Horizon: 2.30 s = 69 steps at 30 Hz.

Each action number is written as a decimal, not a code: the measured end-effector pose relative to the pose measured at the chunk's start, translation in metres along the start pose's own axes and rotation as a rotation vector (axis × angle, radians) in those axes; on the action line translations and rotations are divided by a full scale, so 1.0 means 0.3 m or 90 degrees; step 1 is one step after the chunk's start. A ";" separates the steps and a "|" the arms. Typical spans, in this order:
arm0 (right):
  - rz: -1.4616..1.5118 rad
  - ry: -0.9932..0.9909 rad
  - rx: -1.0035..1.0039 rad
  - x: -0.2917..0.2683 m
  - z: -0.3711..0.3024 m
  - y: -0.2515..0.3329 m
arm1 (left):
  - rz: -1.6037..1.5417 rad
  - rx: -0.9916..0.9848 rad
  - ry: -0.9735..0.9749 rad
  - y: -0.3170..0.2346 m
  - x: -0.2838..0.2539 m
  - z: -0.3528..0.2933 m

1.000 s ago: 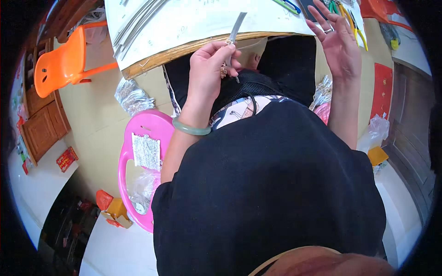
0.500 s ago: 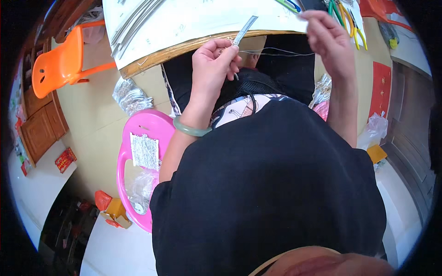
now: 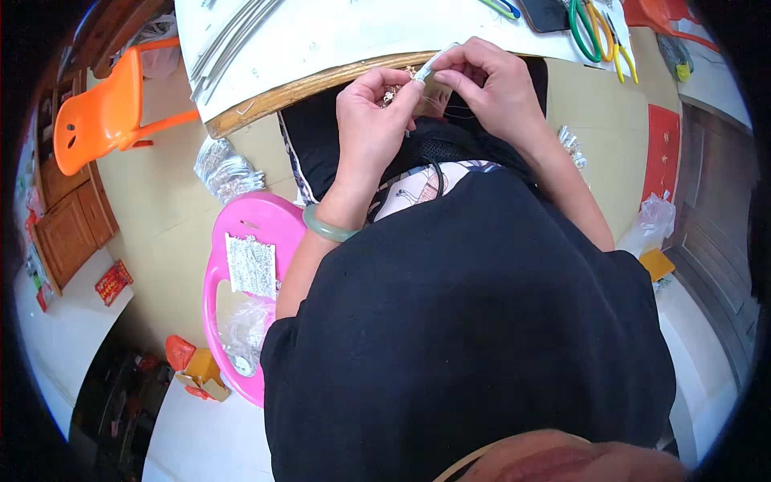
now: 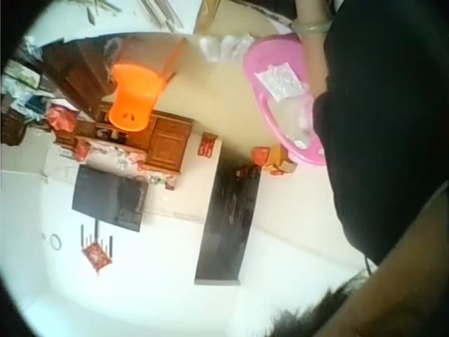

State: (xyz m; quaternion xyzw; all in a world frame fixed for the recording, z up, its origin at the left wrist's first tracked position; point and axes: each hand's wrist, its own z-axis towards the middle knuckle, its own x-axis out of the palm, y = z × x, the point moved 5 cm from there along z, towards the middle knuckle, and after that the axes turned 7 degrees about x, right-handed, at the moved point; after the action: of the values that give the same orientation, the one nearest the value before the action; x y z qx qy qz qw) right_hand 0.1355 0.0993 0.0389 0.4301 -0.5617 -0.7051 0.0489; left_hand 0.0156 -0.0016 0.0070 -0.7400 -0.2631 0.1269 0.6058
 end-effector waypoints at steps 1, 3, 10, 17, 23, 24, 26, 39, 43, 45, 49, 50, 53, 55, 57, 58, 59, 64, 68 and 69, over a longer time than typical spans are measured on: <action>0.000 0.000 0.004 0.003 -0.001 -0.003 | 0.000 0.000 0.000 0.002 -0.001 -0.002; -0.002 -0.002 0.002 0.006 -0.004 0.002 | -0.017 -0.010 -0.007 0.008 -0.005 -0.003; -0.011 0.017 -0.006 0.013 -0.005 -0.003 | 0.002 -0.002 -0.006 0.002 -0.005 -0.003; 0.009 0.014 0.027 0.027 -0.004 -0.009 | 0.014 0.006 -0.005 -0.003 -0.007 -0.002; 0.168 0.105 0.107 0.062 0.002 -0.073 | 0.050 0.035 0.001 0.015 -0.004 -0.001; 0.200 0.150 0.140 0.074 0.003 -0.077 | 0.077 0.042 0.009 0.017 -0.002 -0.001; 0.232 0.196 0.172 0.090 0.002 -0.088 | 0.063 0.048 0.006 0.020 -0.008 0.000; 0.041 0.000 0.067 0.037 -0.011 -0.032 | -0.003 0.022 -0.007 0.015 -0.008 0.000; 0.057 0.003 0.076 0.045 -0.012 -0.026 | -0.014 0.017 -0.002 0.015 -0.013 -0.002; 0.094 0.028 0.097 0.058 -0.009 -0.057 | -0.013 0.021 0.002 0.011 -0.011 -0.001; 0.224 0.100 0.150 0.079 -0.009 -0.065 | 0.005 0.014 0.007 0.020 -0.010 -0.001; 0.224 0.100 0.151 0.081 -0.011 -0.070 | -0.004 0.013 0.005 0.018 -0.010 -0.002; 0.248 0.084 0.145 0.081 -0.010 -0.081 | -0.024 0.013 0.008 0.016 -0.008 -0.002; 0.337 0.089 0.163 0.079 -0.008 -0.090 | -0.037 0.016 0.011 0.020 -0.008 -0.001; 0.332 0.080 0.163 0.061 -0.005 -0.081 | -0.052 0.016 0.003 0.022 -0.012 -0.001; 0.326 0.071 0.163 0.053 -0.004 -0.078 | -0.051 0.016 0.002 0.020 -0.010 -0.002; 0.326 0.072 0.163 0.054 -0.004 -0.083 | -0.054 0.019 -0.002 0.016 -0.008 -0.003; 0.360 -0.022 0.170 0.035 -0.014 -0.111 | -0.044 0.042 0.008 0.009 -0.004 -0.002; 0.332 0.066 0.219 0.043 -0.027 -0.084 | 0.016 0.129 0.006 -0.006 -0.001 -0.010; 0.350 0.071 0.217 0.046 -0.027 -0.086 | 0.031 0.151 0.009 -0.016 0.005 -0.011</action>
State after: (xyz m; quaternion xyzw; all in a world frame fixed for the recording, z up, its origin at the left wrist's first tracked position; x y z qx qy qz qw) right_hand 0.1428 0.0952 0.0097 0.3026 -0.7629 -0.5370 0.1954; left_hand 0.0173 -0.0029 0.0124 -0.6702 -0.2241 0.1667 0.6876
